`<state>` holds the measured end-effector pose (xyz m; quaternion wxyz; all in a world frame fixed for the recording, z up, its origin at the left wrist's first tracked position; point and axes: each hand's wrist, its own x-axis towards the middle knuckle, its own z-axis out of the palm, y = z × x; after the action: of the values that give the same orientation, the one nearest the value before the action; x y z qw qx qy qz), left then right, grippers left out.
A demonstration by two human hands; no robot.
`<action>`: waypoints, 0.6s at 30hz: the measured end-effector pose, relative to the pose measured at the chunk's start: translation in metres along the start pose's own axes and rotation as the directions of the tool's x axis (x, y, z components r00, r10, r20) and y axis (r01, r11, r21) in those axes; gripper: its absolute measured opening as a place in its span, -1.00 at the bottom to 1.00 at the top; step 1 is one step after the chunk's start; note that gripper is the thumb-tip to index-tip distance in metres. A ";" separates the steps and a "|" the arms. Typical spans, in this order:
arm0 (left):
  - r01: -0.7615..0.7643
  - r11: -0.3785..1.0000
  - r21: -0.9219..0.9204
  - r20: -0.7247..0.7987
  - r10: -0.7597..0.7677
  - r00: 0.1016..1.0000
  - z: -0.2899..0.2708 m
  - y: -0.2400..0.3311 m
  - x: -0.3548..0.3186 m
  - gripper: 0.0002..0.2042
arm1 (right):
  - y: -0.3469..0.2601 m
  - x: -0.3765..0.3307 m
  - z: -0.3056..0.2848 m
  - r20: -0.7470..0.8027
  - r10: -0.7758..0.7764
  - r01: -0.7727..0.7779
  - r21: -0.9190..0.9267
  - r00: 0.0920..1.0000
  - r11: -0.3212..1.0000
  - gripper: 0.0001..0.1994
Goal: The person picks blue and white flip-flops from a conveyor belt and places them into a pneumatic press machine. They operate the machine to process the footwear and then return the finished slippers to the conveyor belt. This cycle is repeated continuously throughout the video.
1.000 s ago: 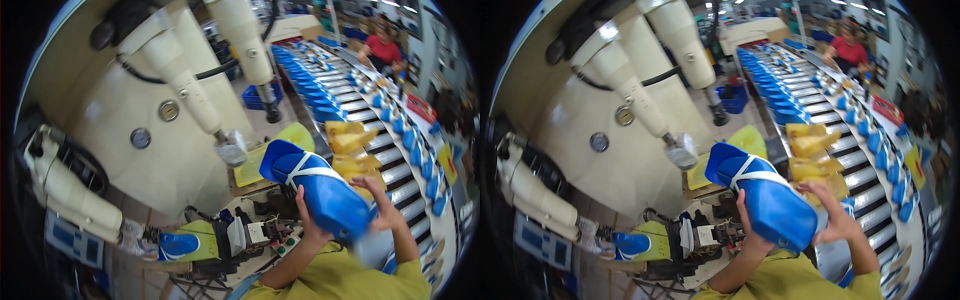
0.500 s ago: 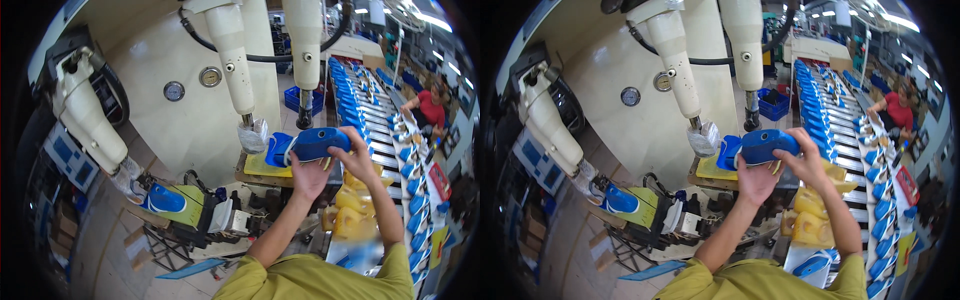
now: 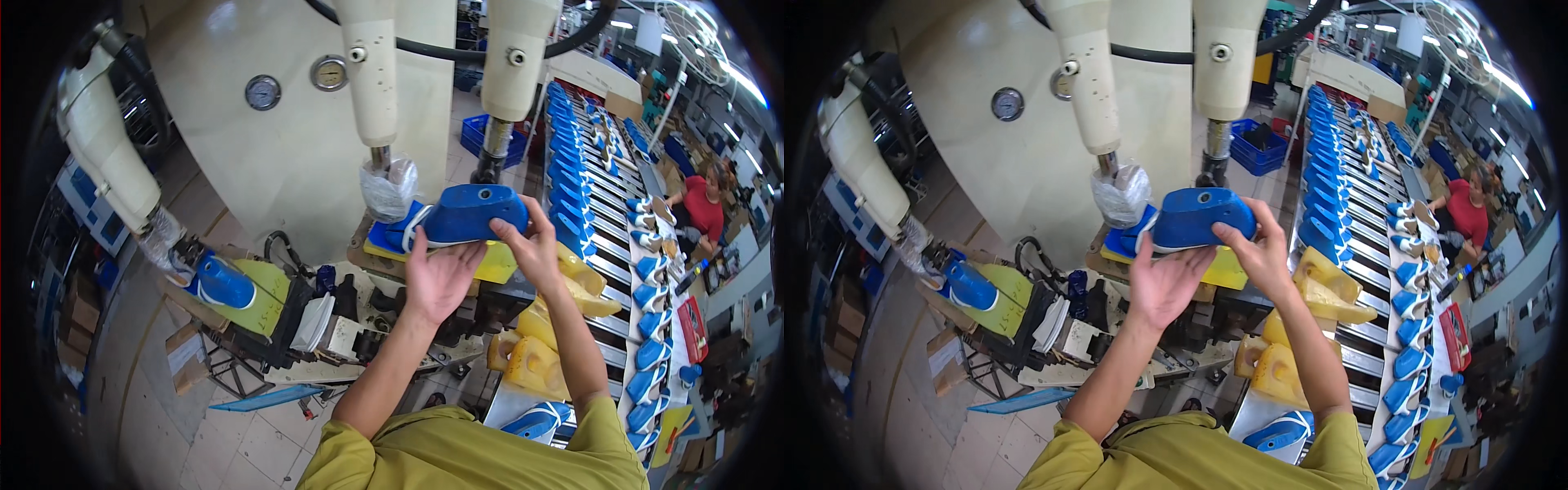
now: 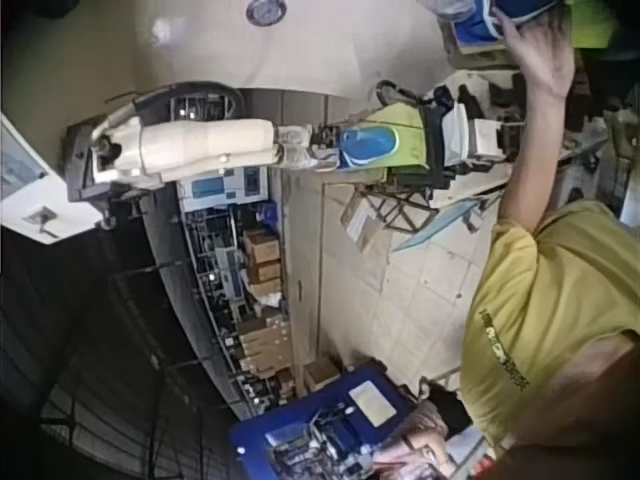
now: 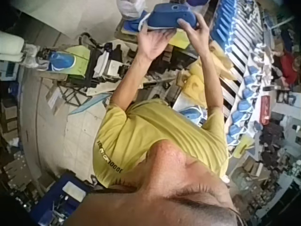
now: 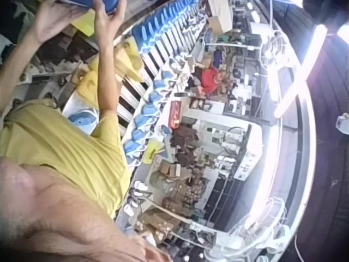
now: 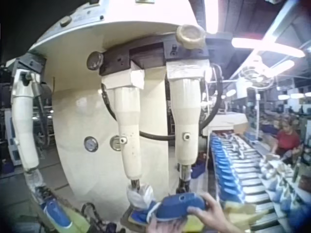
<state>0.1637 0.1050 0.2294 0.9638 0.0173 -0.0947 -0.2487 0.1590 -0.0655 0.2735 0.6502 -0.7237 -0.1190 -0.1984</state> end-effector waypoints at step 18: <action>-0.144 0.976 0.161 -0.168 0.171 0.971 0.013 -0.008 -0.050 -0.39 | 0.057 0.008 -0.046 0.142 -0.036 0.084 -0.352 0.989 0.932 -0.63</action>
<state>0.1148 0.1222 0.2330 0.9811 0.1037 -0.0261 -0.1611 0.1847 -0.1192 0.2299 0.4920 -0.8374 -0.1464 -0.1877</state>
